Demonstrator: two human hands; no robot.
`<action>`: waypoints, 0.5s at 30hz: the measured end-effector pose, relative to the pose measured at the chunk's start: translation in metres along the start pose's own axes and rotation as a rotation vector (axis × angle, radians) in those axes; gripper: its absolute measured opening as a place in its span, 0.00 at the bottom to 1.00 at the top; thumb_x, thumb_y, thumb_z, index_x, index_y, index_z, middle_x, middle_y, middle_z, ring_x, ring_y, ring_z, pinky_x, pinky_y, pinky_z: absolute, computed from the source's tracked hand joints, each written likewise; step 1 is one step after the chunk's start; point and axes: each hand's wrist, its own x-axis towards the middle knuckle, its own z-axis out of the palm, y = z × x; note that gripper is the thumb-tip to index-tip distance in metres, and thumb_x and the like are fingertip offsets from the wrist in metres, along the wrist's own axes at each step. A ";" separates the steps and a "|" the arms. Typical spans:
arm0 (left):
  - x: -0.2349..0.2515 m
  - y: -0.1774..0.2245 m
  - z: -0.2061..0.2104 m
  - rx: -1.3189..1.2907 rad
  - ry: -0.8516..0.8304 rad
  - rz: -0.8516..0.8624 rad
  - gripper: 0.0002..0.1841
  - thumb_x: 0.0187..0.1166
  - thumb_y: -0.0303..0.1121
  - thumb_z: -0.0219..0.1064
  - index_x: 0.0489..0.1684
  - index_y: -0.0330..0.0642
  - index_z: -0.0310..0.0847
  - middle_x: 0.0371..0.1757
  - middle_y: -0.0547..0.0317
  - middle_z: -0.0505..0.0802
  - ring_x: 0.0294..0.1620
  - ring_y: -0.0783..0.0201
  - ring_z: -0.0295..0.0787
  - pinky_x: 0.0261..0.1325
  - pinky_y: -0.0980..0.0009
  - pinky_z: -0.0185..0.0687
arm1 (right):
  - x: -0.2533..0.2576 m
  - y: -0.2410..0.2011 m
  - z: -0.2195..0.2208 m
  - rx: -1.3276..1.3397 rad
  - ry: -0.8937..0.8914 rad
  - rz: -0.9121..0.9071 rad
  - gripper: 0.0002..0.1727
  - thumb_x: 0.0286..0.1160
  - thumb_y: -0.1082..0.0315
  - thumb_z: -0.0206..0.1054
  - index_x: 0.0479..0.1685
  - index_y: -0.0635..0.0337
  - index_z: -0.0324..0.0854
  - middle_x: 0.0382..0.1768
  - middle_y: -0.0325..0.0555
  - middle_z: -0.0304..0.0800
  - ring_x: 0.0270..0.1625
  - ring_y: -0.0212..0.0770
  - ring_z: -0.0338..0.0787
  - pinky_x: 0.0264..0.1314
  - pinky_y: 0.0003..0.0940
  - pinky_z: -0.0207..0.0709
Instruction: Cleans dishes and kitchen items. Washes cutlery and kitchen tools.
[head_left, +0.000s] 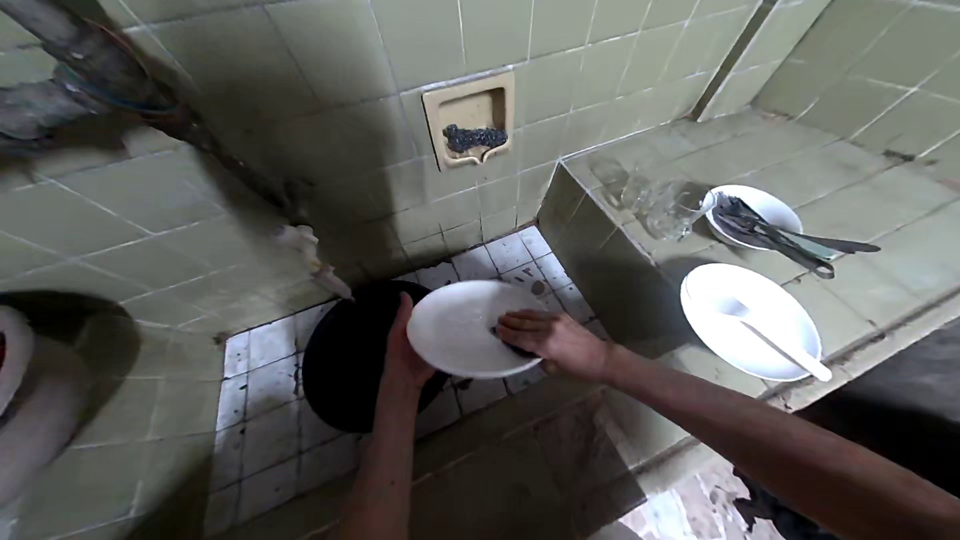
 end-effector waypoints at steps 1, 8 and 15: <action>0.006 -0.008 -0.001 0.001 -0.047 0.047 0.41 0.84 0.73 0.31 0.79 0.55 0.71 0.62 0.61 0.91 0.60 0.63 0.90 0.59 0.58 0.89 | 0.003 -0.008 -0.004 0.207 0.067 0.100 0.21 0.61 0.79 0.74 0.58 0.66 0.90 0.57 0.52 0.95 0.60 0.45 0.95 0.63 0.40 0.87; -0.008 -0.055 0.020 0.065 0.121 0.290 0.23 0.63 0.29 0.72 0.60 0.39 0.78 0.44 0.54 0.95 0.43 0.62 0.95 0.48 0.60 0.94 | 0.011 0.000 -0.033 1.351 0.543 0.916 0.21 0.48 0.81 0.72 0.47 0.59 0.87 0.40 0.44 0.96 0.41 0.36 0.95 0.46 0.35 0.91; -0.041 -0.039 0.041 0.095 0.229 0.161 0.23 0.58 0.24 0.66 0.56 0.32 0.75 0.39 0.49 0.93 0.38 0.58 0.95 0.42 0.58 0.94 | -0.013 0.023 -0.048 1.165 0.017 0.978 0.09 0.65 0.76 0.74 0.43 0.57 0.86 0.30 0.38 0.93 0.27 0.30 0.89 0.29 0.25 0.84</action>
